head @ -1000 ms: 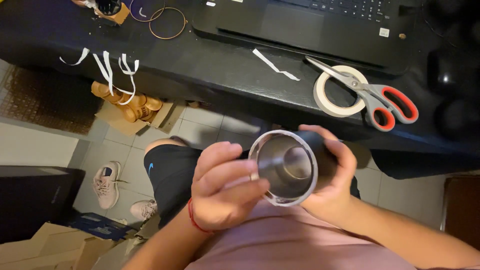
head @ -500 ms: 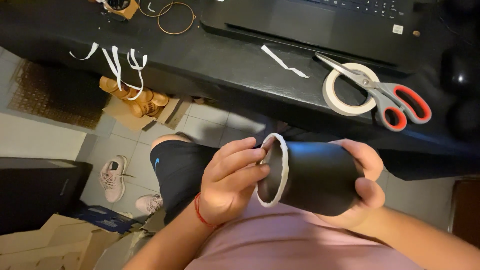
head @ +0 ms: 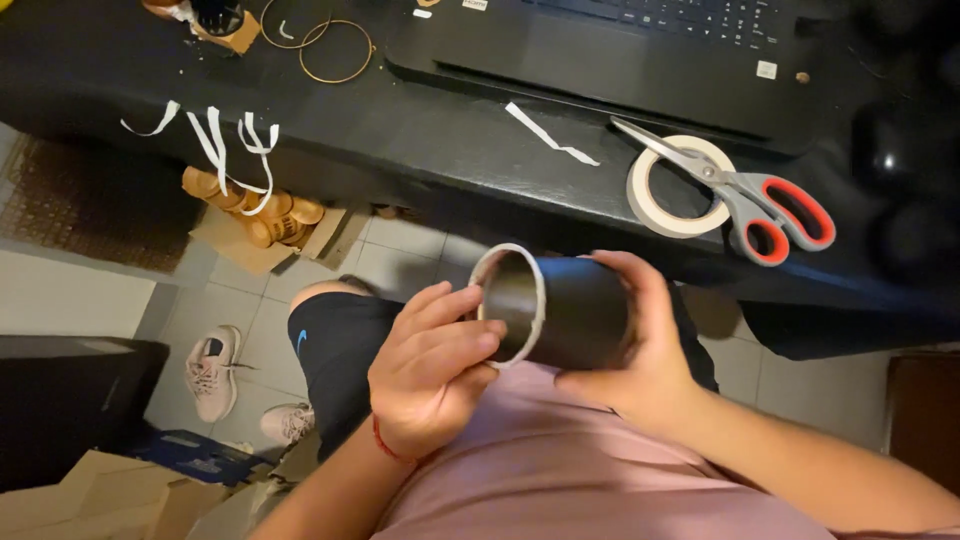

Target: Applying white adhesive tape to the rim of a black cylindrical container at a workstation.

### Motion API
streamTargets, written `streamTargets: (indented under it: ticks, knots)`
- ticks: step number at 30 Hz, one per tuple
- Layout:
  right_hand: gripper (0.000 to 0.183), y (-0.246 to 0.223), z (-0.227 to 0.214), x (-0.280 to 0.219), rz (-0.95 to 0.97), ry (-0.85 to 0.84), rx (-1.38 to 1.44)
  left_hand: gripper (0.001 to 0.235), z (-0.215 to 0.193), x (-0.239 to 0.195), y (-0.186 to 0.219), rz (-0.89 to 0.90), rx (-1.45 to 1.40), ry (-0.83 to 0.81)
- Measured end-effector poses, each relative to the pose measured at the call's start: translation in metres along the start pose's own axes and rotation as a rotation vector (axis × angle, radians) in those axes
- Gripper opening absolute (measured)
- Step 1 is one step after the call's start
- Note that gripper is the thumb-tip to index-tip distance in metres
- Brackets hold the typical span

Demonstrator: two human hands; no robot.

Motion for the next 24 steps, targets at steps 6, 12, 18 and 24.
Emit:
streamTargets:
  ticks: [6, 12, 18, 24]
  knots:
    - [0.100, 0.024, 0.025, 0.007, 0.304, 0.110, 0.418, 0.105, 0.013, 0.008, -0.025, -0.347, -0.627, -0.036]
    - [0.096, 0.021, 0.071, 0.022, 0.387, -0.359, 0.315, 0.083, 0.009, -0.005, -0.057, -0.650, -0.771, 0.132]
    - [0.042, -0.013, 0.019, 0.092, -0.281, -0.419, -0.560, 0.095, -0.001, -0.018, -0.075, -0.746, -0.805, 0.007]
    - [0.031, 0.046, -0.020, 0.168, -0.004, -0.449, -1.072, 0.102, 0.011, -0.036, -0.075, -0.861, -0.817, -0.195]
Point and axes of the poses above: each hand's wrist, its own x-axis towards the middle knuckle, its own z-axis out of the palm, y = z × x, the point moved 9 cm from there along x, towards the middle knuckle, and after that the axes turned 12 degrees about -z, right-handed, at the moved point
